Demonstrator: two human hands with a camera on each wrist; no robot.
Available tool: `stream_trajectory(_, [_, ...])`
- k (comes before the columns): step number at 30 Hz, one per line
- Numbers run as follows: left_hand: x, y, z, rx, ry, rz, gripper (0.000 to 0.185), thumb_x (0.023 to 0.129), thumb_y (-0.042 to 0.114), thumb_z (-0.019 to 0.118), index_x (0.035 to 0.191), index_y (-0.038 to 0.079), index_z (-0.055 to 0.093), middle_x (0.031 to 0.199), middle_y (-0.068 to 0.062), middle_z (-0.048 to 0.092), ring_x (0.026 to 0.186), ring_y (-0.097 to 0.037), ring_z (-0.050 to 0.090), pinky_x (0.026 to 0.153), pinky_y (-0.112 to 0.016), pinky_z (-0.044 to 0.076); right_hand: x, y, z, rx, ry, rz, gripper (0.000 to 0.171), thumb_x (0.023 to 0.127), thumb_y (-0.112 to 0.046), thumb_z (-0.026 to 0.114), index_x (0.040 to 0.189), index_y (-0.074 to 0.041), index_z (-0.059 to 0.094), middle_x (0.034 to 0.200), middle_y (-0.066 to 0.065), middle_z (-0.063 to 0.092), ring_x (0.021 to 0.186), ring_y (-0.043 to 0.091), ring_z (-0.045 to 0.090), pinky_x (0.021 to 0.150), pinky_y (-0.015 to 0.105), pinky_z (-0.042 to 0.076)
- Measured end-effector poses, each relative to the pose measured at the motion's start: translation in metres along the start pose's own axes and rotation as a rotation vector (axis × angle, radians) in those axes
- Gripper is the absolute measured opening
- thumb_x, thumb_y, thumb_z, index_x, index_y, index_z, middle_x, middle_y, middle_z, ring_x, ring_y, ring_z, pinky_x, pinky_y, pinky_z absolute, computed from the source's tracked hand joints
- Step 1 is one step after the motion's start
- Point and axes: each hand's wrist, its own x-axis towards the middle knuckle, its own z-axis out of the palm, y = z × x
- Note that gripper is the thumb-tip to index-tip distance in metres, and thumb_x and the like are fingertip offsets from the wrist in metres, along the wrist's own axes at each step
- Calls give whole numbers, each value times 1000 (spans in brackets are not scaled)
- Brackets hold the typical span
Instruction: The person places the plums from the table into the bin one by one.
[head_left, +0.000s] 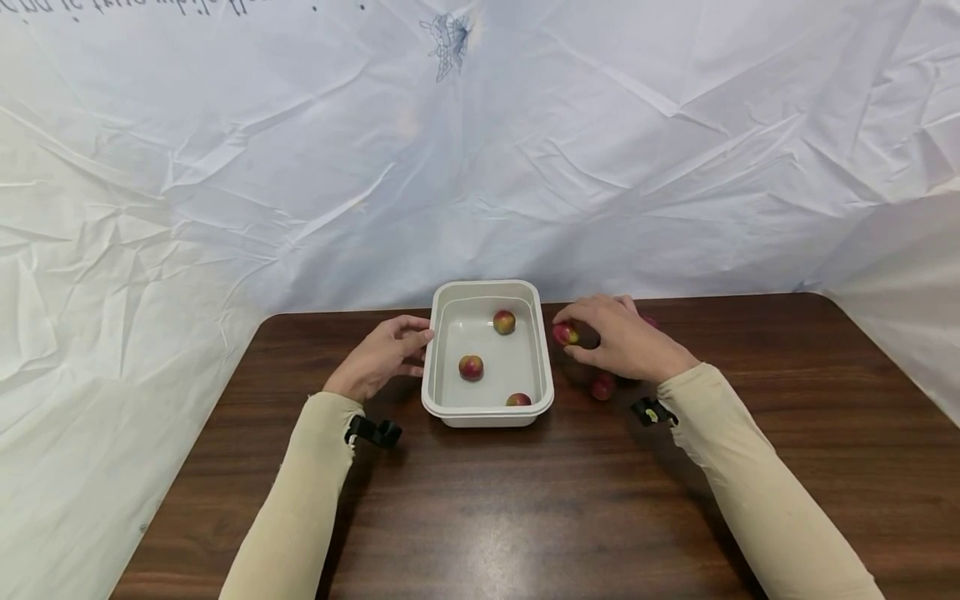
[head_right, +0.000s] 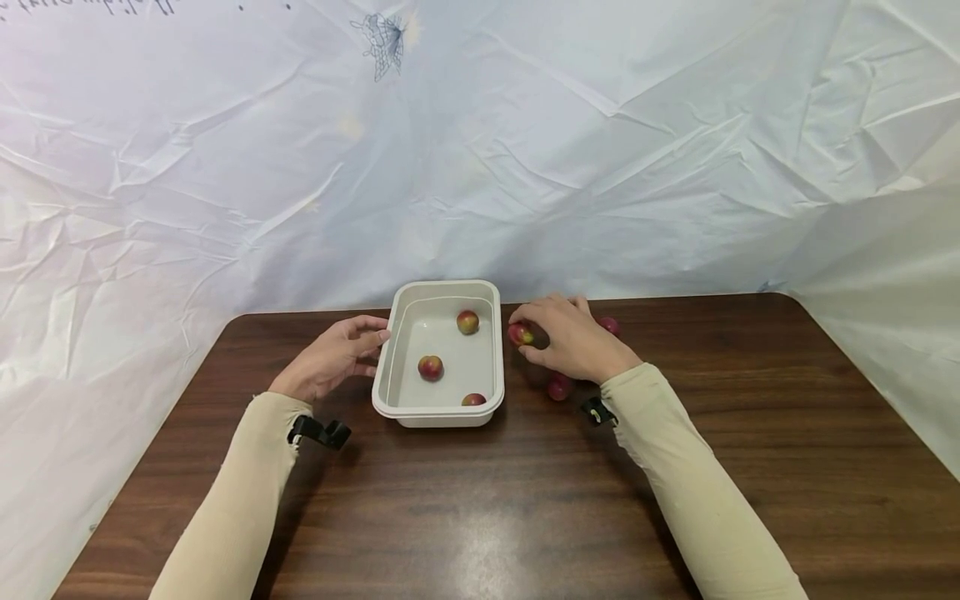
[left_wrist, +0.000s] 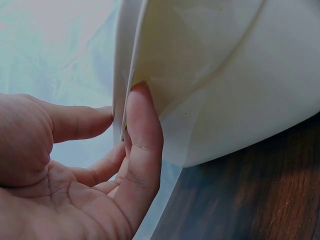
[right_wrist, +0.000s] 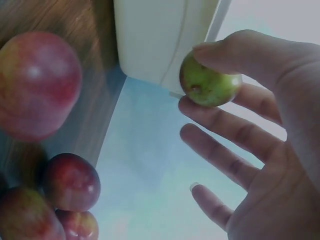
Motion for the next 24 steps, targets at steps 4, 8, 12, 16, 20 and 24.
stream_trajectory(4, [1, -1, 0, -1, 0, -1, 43, 109, 25, 52, 146, 5, 44, 134, -20, 57, 109, -28, 64, 85, -35, 61, -1, -3, -2, 0, 36, -26, 40, 91, -23, 76, 129, -15, 66, 125, 5, 67, 124, 28, 55, 101, 54, 34])
stream_trajectory(8, [1, -1, 0, -3, 3, -5, 43, 109, 25, 52, 145, 5, 45, 133, -19, 57, 107, -26, 64, 85, -35, 62, -1, -7, -3, 1, 72, -50, 39, 91, -22, 76, 129, -15, 66, 124, 4, 68, 123, 27, 55, 100, 54, 34])
stream_trajectory(12, [1, -1, 1, -2, 6, -7, 42, 109, 25, 52, 145, 5, 45, 133, -19, 58, 107, -27, 64, 85, -36, 62, -1, -11, -4, 3, 99, -65, 39, 91, -20, 76, 128, -14, 66, 124, 5, 68, 123, 27, 56, 100, 53, 34])
stream_trajectory(16, [1, -1, 1, -4, 10, -9, 41, 109, 25, 52, 145, 6, 46, 133, -18, 58, 108, -27, 64, 85, -36, 62, -1, -16, -5, 13, 122, -85, 39, 91, -19, 76, 129, -12, 66, 123, 5, 68, 122, 28, 56, 99, 53, 36])
stream_trajectory(20, [1, -1, 1, -6, 13, -12, 40, 109, 25, 52, 144, 7, 47, 132, -17, 58, 107, -27, 65, 85, -37, 62, 0, -21, -4, 12, 139, -107, 39, 91, -19, 75, 128, -11, 67, 121, 6, 68, 121, 28, 55, 97, 52, 38])
stream_trajectory(24, [1, 0, 1, 1, 13, -13, 40, 109, 26, 51, 144, 7, 46, 132, -17, 58, 107, -27, 64, 85, -37, 62, 1, -26, -1, -2, 147, -124, 39, 92, -21, 76, 128, -11, 67, 123, 6, 68, 123, 28, 54, 97, 52, 38])
